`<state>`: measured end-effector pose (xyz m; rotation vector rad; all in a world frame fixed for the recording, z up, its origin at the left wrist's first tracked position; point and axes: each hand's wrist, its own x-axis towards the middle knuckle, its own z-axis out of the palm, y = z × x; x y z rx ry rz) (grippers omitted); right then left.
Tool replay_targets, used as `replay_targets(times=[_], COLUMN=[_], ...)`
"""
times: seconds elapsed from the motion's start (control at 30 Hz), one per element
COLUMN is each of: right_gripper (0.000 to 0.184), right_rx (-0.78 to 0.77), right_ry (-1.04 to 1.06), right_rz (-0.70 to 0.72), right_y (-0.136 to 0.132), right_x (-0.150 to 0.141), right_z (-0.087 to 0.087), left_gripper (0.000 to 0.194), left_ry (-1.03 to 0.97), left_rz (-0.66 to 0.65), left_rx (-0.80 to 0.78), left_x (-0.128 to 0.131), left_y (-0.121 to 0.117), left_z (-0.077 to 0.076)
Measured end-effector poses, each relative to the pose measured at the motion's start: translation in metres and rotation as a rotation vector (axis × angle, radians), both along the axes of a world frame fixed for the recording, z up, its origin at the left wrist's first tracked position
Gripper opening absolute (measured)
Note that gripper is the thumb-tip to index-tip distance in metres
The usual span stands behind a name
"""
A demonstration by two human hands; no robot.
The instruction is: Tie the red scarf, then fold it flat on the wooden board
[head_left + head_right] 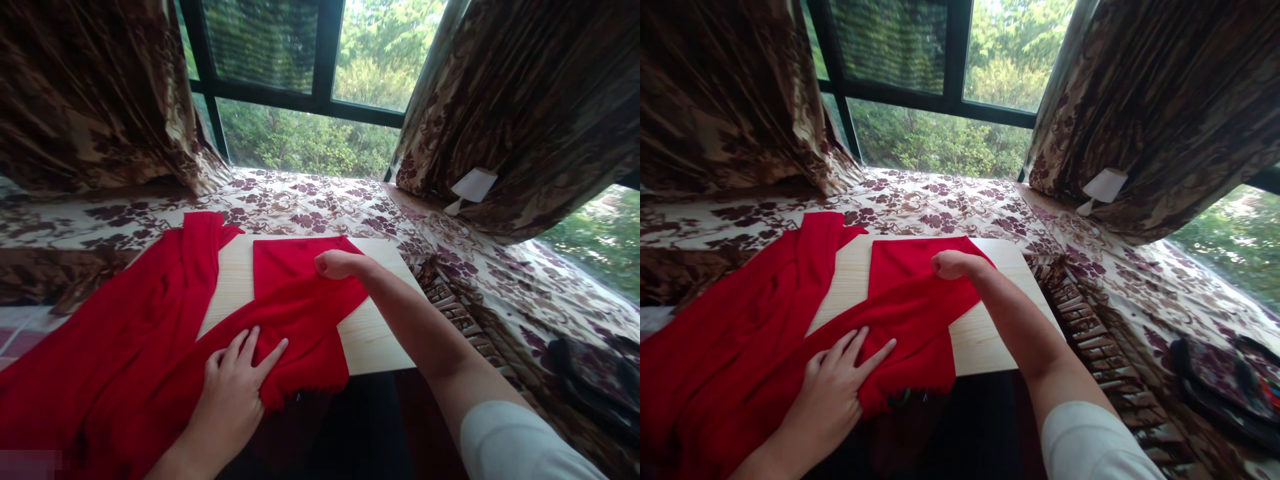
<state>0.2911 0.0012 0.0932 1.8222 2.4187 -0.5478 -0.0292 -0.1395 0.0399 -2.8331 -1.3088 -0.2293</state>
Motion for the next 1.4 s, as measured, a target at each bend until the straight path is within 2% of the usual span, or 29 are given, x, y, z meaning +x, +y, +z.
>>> replay_targets(times=[0.1, 0.17, 0.27, 0.37, 0.5, 0.53, 0.6, 0.7, 0.9, 1.0, 1.07, 1.13, 1.17, 1.2, 1.23, 1.27, 1.3, 1.33, 1.4], right_gripper=[0.017, 0.016, 0.013, 0.014, 0.031, 0.038, 0.049, 0.049, 0.044, 0.037, 0.033, 0.036, 0.042, 0.047, 0.049, 0.047, 0.043, 0.041, 0.050], right_rx=[0.150, 0.220, 0.171, 0.166, 0.305, 0.361, 0.433, 0.424, 0.582, 0.636, 0.679, 0.599, 0.452, 0.223, -0.070, -0.364, -0.569, -0.642, -0.533], right_ry=[0.112, 0.086, -0.028, -0.003, 0.097, 0.119, 0.104, -0.058, -0.167, -0.079, 0.103, 0.369, 0.515, 0.663, 0.792, 0.871, 0.897, 0.899, 0.885], right_rz=[-0.081, -0.156, -0.185, -0.250, -0.436, -0.449, -0.384, -0.245, -0.273, -0.276, -0.313, -0.327, -0.293, -0.211, -0.080, 0.060, 0.158, 0.183, 0.056], right_y=[0.008, 0.012, 0.019, 0.033, 0.055, 0.059, 0.061, 0.056, 0.032, 0.006, -0.024, -0.065, -0.088, -0.112, -0.136, -0.159, -0.179, -0.197, -0.223], right_x=[0.003, 0.004, 0.002, -0.002, -0.011, -0.015, -0.021, -0.031, -0.036, -0.042, -0.050, -0.061, -0.066, -0.072, -0.078, -0.085, -0.093, -0.103, -0.128], right_z=[-0.006, -0.010, -0.013, -0.016, -0.022, -0.024, -0.029, -0.034, -0.036, -0.027, -0.017, -0.007, -0.003, -0.001, -0.001, -0.004, -0.010, -0.019, -0.040], left_gripper=[0.080, 0.079, 0.077, 0.079, 0.084, 0.086, 0.088, 0.090, 0.088, 0.086, 0.084, 0.079, 0.075, 0.072, 0.069, 0.067, 0.066, 0.066, 0.064], left_ry=[-0.030, -0.050, -0.060, -0.049, -0.042, -0.040, -0.035, -0.035, -0.082, -0.074, -0.070, -0.077, -0.086, -0.101, -0.124, -0.154, -0.189, -0.223, -0.292], left_rz=[0.012, 0.019, 0.028, 0.030, 0.017, 0.011, 0.002, 0.008, 0.010, 0.009, 0.018, 0.036, 0.042, 0.045, 0.040, 0.031, 0.025, 0.032, 0.081], left_rx=[-0.018, -0.024, -0.030, -0.035, -0.045, -0.044, -0.033, -0.008, 0.021, 0.012, -0.016, -0.065, -0.096, -0.130, -0.168, -0.210, -0.255, -0.303, -0.395], left_x=[0.001, 0.002, 0.004, 0.004, 0.003, 0.002, 0.001, 0.001, 0.002, 0.002, 0.003, 0.004, 0.005, 0.005, 0.006, 0.006, 0.006, 0.006, 0.007], left_y=[-0.001, -0.002, -0.002, -0.002, -0.001, -0.001, -0.001, 0.000, -0.001, -0.001, 0.001, 0.006, 0.009, 0.013, 0.017, 0.022, 0.026, 0.030, 0.038], left_z=[0.001, 0.002, 0.003, 0.003, 0.000, -0.001, -0.004, -0.006, -0.007, -0.004, -0.001, 0.004, 0.008, 0.011, 0.016, 0.021, 0.027, 0.033, 0.045])
